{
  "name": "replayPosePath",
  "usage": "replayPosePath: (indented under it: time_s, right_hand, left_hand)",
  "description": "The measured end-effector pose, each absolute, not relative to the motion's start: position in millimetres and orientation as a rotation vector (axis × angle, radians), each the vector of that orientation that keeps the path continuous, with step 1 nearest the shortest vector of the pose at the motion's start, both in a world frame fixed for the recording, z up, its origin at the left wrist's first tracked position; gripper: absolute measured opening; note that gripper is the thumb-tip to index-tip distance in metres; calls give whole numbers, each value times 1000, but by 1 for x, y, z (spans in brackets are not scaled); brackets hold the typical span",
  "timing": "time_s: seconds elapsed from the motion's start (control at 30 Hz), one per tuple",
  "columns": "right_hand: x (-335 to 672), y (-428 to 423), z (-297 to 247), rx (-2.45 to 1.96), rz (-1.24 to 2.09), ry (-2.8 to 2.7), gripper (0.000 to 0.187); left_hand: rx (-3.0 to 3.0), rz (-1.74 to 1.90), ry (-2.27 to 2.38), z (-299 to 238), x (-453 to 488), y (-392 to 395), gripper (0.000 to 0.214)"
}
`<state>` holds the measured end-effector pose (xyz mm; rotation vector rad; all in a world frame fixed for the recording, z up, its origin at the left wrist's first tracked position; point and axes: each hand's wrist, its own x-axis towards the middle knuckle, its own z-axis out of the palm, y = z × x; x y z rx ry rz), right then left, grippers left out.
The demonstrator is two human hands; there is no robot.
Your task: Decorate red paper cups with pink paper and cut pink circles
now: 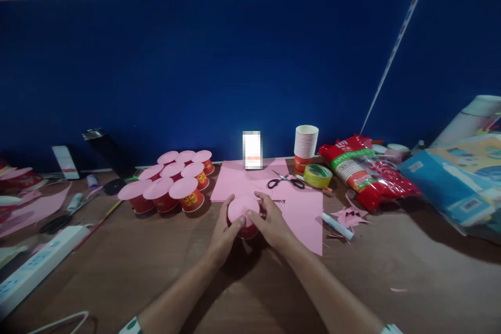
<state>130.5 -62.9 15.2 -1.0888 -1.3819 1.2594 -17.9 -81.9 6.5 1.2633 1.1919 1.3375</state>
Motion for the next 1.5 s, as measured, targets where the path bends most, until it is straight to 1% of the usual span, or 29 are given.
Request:
replayPosePath:
  time_s: [0.3,0.57,0.77,1.03,1.37,1.5]
  right_hand:
    - [130,-65,21,-1083,1245,-1390,51]
    - [131,-64,16,-1065,1280,-1369,60]
    - [132,-64,21,-1043,1327,-1356,57]
    - [134,-62,23,-1031,1378,-1330,55]
    - [133,-64,25,-999,1406,-1251,46]
    - [134,-65,26,-1019,1423,-1244,47]
  left_hand:
    - [1271,1348,1203,7,-17,-82,68]
    - [1273,1335,1204,5,-17,-81,68]
    - [1263,1341,1213,10,-17,-82,68]
    - [1298,1355,1210,2,-18,-79,64]
    - [1313,1354,1213,2,-19,-79,63]
    - [1320,1338,1218,3,-19,-79,65]
